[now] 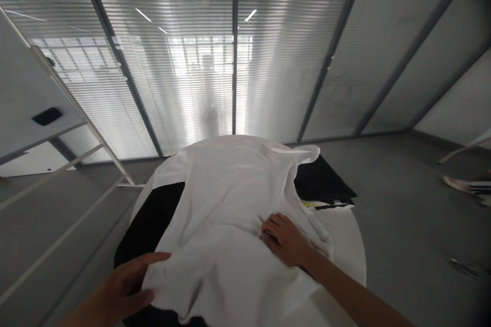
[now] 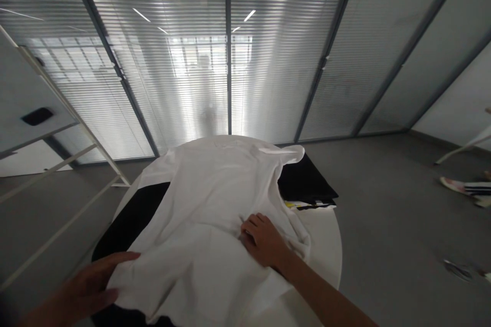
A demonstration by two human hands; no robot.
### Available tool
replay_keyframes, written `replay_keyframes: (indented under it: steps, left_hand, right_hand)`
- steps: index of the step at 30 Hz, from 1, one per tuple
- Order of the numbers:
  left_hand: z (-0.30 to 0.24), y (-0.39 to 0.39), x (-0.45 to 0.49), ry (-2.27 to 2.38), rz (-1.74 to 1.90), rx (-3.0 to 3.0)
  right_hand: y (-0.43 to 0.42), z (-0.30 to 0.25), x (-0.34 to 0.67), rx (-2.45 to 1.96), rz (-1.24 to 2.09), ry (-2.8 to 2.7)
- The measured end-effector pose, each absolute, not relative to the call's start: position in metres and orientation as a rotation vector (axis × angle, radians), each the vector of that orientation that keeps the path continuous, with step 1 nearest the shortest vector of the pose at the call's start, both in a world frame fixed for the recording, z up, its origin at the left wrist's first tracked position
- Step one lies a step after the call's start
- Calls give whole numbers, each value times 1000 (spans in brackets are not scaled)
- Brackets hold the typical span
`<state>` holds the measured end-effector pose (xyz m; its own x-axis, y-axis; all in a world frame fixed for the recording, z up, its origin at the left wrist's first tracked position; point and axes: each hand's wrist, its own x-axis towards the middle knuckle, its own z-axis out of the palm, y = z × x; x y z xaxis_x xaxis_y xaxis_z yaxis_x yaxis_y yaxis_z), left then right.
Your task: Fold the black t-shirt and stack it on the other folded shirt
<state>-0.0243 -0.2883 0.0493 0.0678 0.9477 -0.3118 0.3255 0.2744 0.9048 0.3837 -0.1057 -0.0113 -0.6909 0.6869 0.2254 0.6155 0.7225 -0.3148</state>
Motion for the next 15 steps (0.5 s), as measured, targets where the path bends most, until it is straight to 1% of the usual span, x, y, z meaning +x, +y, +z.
replay_keyframes:
  steps: [4, 10, 15]
  left_hand:
    - [60, -286, -4, 1487, 975, 1217]
    - [51, -284, 22, 1502, 914, 1253]
    - [76, -290, 8, 1406, 1088, 1389]
  right_hand:
    - [-106, -11, 383, -1014, 297, -2604]
    - [-107, -9, 383, -1009, 311, -2601]
    - [-107, -7, 383, -1009, 315, -2611]
